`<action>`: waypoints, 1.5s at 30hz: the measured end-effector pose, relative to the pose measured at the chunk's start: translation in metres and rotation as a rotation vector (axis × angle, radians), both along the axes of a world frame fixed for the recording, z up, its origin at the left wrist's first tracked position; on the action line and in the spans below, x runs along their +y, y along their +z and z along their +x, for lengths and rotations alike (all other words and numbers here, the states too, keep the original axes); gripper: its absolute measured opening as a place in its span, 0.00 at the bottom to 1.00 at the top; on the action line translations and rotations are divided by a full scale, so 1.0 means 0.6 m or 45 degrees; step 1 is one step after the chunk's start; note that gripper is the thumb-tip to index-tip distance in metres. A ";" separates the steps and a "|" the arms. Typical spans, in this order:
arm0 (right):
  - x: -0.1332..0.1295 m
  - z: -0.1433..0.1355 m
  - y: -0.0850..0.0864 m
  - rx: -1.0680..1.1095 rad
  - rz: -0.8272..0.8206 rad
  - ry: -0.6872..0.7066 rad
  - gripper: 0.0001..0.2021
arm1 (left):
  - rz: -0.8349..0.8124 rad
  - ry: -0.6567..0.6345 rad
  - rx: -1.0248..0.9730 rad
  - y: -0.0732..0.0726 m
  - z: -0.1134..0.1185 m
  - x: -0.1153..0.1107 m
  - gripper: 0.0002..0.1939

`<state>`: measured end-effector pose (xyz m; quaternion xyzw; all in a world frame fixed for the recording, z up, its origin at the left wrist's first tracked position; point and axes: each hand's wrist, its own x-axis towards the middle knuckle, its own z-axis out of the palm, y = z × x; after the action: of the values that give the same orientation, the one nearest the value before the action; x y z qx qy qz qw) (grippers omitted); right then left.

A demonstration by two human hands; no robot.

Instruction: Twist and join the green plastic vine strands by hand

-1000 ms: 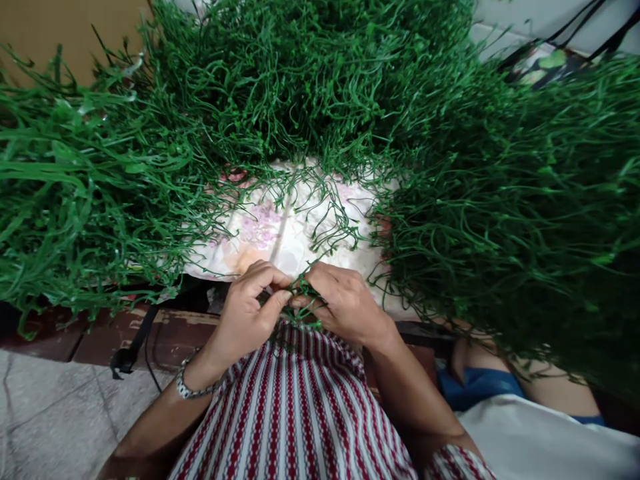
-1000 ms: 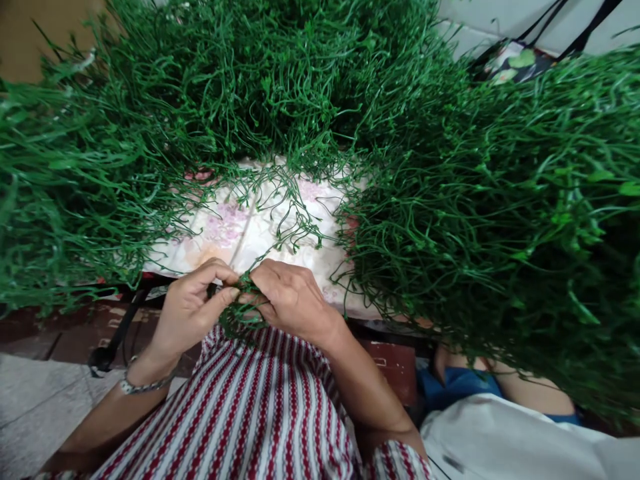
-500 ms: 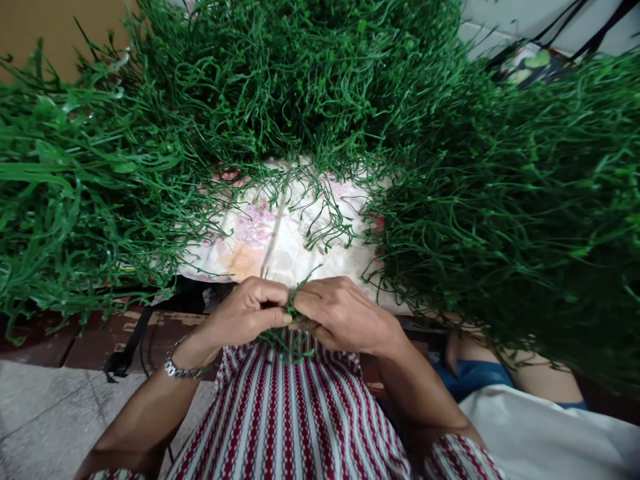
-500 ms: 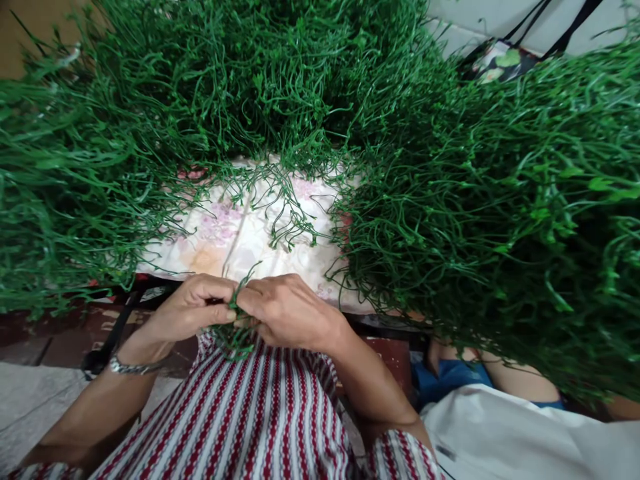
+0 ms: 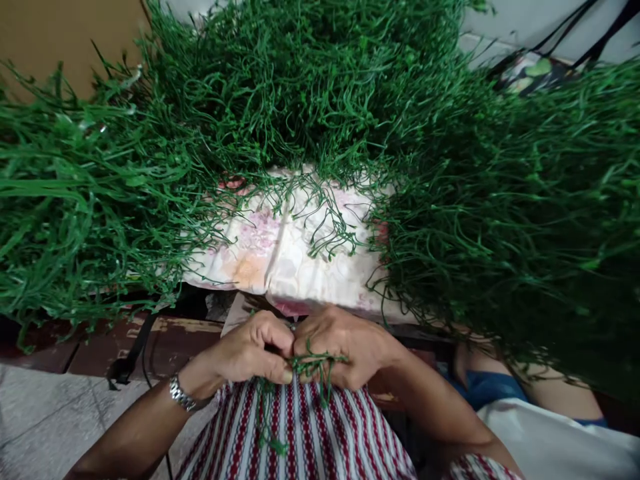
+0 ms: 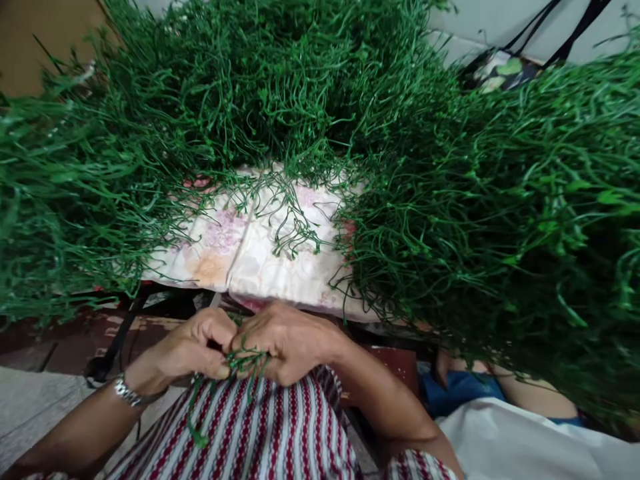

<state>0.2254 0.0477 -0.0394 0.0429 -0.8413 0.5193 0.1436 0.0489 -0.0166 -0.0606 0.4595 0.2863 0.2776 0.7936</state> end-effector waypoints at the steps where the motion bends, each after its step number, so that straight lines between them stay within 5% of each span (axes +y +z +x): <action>1: 0.001 0.001 0.003 -0.029 0.034 0.010 0.08 | 0.021 -0.023 0.015 0.002 -0.002 0.002 0.19; 11: 0.008 0.008 0.014 -0.175 0.117 0.090 0.12 | 0.148 -0.222 0.172 0.026 -0.001 0.028 0.17; 16: 0.008 0.022 0.027 -0.172 0.156 0.002 0.09 | 0.307 -0.292 0.231 0.052 -0.029 0.020 0.19; 18: 0.011 0.035 0.031 -0.123 0.047 -0.171 0.09 | 0.382 -0.294 0.203 0.073 -0.054 0.013 0.19; 22: 0.010 0.045 0.033 -0.061 -0.056 -0.441 0.09 | 0.267 0.240 0.395 0.085 -0.073 0.014 0.18; 25: 0.005 0.036 0.031 0.040 -0.069 -0.665 0.08 | 0.226 0.699 0.409 0.060 -0.052 0.032 0.17; 27: 0.005 0.030 0.032 0.064 -0.164 -0.884 0.07 | 0.255 0.849 0.413 0.042 -0.033 0.045 0.17; 32: 0.017 0.005 0.033 -0.074 -0.204 -1.133 0.06 | 0.355 0.878 0.504 0.036 0.000 0.057 0.17; 40: 0.001 -0.040 -0.028 -0.171 -0.437 -1.032 0.13 | 0.223 1.051 0.326 0.017 0.009 0.053 0.12; 45: -0.009 -0.032 -0.036 -0.155 -0.497 -1.062 0.14 | 0.178 1.009 0.232 0.010 0.004 0.052 0.11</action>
<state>0.2062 0.0425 -0.0608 -0.3577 -0.6800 0.5675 0.2960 0.0514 0.0148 -0.0545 0.3892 0.4906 0.5387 0.5636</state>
